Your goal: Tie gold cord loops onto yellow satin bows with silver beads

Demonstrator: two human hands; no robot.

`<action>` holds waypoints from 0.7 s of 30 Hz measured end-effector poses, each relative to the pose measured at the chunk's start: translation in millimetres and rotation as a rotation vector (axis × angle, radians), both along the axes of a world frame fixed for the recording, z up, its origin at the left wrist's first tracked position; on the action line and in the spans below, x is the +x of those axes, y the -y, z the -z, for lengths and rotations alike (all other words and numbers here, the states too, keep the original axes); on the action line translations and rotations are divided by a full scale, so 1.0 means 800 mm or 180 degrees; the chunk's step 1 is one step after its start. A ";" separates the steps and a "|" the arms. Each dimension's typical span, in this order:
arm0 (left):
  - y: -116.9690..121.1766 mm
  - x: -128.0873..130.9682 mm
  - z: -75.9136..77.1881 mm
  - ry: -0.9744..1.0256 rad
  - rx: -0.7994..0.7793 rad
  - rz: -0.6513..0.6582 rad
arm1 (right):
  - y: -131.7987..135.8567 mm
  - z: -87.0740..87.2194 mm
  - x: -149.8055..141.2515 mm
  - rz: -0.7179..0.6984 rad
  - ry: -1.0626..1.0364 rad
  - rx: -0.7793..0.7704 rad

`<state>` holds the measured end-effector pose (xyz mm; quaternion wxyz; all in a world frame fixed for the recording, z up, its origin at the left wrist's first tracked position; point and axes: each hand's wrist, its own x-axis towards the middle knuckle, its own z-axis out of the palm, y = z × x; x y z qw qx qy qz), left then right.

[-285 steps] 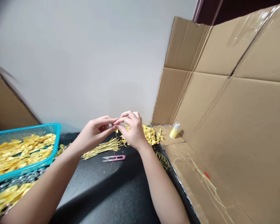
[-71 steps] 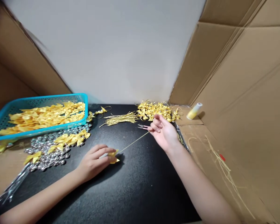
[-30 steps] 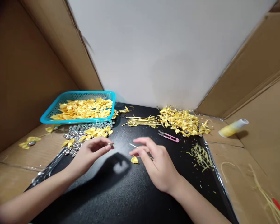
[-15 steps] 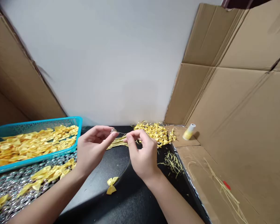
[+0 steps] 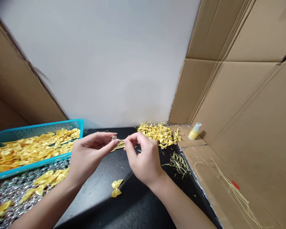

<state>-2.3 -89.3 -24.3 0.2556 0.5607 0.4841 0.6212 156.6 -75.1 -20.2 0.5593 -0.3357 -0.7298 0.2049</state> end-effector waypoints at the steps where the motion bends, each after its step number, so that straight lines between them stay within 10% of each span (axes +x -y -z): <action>1: 0.001 0.000 -0.001 0.0014 -0.0025 0.0027 | 0.001 0.000 0.000 0.0010 0.0015 0.0005; 21: -0.009 -0.009 -0.002 0.0783 -0.0740 0.1218 | 0.024 -0.022 0.011 0.0161 0.0467 0.0087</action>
